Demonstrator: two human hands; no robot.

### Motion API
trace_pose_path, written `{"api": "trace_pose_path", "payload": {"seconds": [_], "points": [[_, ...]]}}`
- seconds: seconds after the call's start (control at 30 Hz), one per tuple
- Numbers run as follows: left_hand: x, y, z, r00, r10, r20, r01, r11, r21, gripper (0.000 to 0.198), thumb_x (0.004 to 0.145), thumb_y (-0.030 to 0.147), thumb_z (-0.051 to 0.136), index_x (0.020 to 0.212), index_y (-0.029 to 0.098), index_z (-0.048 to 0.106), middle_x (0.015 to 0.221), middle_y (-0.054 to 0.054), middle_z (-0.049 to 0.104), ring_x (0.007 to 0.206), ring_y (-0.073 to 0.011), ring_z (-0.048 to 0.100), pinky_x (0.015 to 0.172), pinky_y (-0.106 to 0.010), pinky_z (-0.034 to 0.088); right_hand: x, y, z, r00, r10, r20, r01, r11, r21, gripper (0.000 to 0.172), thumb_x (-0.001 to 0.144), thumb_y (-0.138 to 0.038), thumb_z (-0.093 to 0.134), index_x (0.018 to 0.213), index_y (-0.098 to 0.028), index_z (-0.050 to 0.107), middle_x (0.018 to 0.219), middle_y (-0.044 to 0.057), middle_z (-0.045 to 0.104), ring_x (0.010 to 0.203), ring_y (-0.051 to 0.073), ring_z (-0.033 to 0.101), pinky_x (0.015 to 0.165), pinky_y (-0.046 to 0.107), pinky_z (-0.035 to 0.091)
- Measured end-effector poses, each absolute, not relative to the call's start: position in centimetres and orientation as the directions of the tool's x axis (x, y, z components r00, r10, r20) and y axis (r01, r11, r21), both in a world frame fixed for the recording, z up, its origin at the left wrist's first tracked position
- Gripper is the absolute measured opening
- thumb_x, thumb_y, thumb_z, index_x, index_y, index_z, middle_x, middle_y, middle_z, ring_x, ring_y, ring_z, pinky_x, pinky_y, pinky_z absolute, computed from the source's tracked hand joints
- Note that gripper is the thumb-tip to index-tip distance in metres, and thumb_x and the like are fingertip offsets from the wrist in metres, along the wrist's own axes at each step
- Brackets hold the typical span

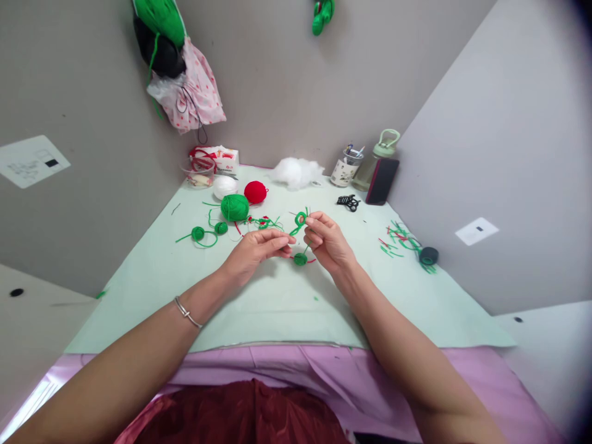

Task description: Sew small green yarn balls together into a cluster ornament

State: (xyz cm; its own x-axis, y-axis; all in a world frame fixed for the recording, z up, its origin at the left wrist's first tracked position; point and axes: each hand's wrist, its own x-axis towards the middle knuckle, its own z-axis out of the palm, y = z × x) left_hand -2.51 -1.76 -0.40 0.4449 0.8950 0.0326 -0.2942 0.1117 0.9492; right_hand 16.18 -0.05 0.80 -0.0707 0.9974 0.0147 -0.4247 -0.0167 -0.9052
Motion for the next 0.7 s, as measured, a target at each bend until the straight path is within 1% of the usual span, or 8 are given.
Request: {"api": "trace_pose_path", "payload": {"seconds": [0.07,0.17,0.23,0.33,0.43,0.57,0.63,0.7], "points": [[-2.42,-1.73,-0.49,0.464,0.886,0.013,-0.29,0.138,0.947,0.033,0.081,0.046,0.074,0.09,0.014,0.076,0.101,-0.009,0.073,0.082,-0.0161,0.065,0.085,-0.034,0.053,16.13,-0.17,0.82,-0.081,0.996,0.036,-0.414,-0.001,-0.91,0.032,0.064,-0.03,0.086,0.075,-0.02,0.057,0.067,-0.007,0.058,0.044,0.002,0.026,0.044,0.021,0.022],[-2.24,-1.7,-0.7,0.481,0.877,-0.017,-0.317,0.192,0.929,0.043,0.084,0.055,0.069,0.087,0.013,0.073,0.1,-0.011,0.073,0.08,-0.0167,0.066,0.083,-0.036,0.055,15.98,-0.39,0.84,-0.113,0.991,0.074,-0.4,0.022,-0.916,0.03,0.067,-0.03,0.085,0.076,-0.02,0.058,0.061,-0.008,0.053,0.044,0.003,0.027,0.046,0.021,0.023],[-2.16,-1.7,-0.77,0.489,0.872,-0.019,-0.335,0.208,0.919,0.046,0.084,0.058,0.067,0.086,0.012,0.073,0.098,-0.011,0.073,0.08,-0.0169,0.066,0.082,-0.036,0.055,15.91,-0.49,0.84,-0.138,0.986,0.099,-0.398,0.036,-0.917,0.028,0.069,-0.029,0.084,0.076,-0.02,0.058,0.061,-0.008,0.052,0.044,0.002,0.028,0.046,0.021,0.023],[-2.18,-1.7,-0.7,0.494,0.869,-0.004,-0.329,0.191,0.925,0.037,0.081,0.05,0.074,0.086,0.013,0.074,0.09,-0.008,0.071,0.08,-0.0158,0.064,0.083,-0.034,0.055,15.88,-0.54,0.84,-0.149,0.982,0.113,-0.386,0.048,-0.921,0.029,0.069,-0.03,0.084,0.076,-0.02,0.059,0.063,-0.008,0.055,0.044,0.002,0.028,0.047,0.021,0.023],[-2.3,-1.67,-0.59,0.481,0.876,0.002,-0.316,0.171,0.933,0.029,0.076,0.041,0.081,0.084,0.013,0.076,0.084,-0.005,0.069,0.08,-0.015,0.063,0.084,-0.033,0.054,15.92,-0.56,0.85,-0.14,0.985,0.102,-0.367,0.044,-0.929,0.03,0.068,-0.031,0.085,0.077,-0.02,0.058,0.062,-0.008,0.053,0.044,0.003,0.028,0.046,0.022,0.024],[-2.37,-1.69,-0.57,0.495,0.868,-0.019,-0.317,0.201,0.927,0.035,0.081,0.049,0.074,0.085,0.014,0.077,0.096,-0.01,0.073,0.081,-0.0168,0.064,0.087,-0.037,0.053,15.99,-0.58,0.86,-0.146,0.983,0.116,-0.376,0.053,-0.925,0.028,0.07,-0.03,0.084,0.077,-0.02,0.059,0.064,-0.008,0.054,0.044,0.002,0.029,0.046,0.021,0.023],[-2.36,-1.74,-0.57,0.514,0.857,-0.024,-0.298,0.205,0.932,0.036,0.081,0.05,0.073,0.085,0.014,0.077,0.095,-0.01,0.073,0.081,-0.0173,0.065,0.088,-0.038,0.052,15.98,-0.59,0.88,-0.146,0.981,0.124,-0.374,0.062,-0.925,0.028,0.07,-0.03,0.084,0.077,-0.02,0.059,0.065,-0.007,0.055,0.045,0.002,0.029,0.046,0.021,0.023],[-2.33,-1.81,-0.55,0.52,0.854,-0.019,-0.27,0.185,0.945,0.032,0.079,0.046,0.076,0.085,0.014,0.077,0.09,-0.008,0.073,0.082,-0.017,0.064,0.089,-0.037,0.051,15.95,-0.59,0.9,-0.142,0.982,0.124,-0.359,0.066,-0.931,0.029,0.07,-0.031,0.084,0.076,-0.021,0.058,0.065,-0.007,0.055,0.045,0.003,0.028,0.046,0.022,0.024]]}}
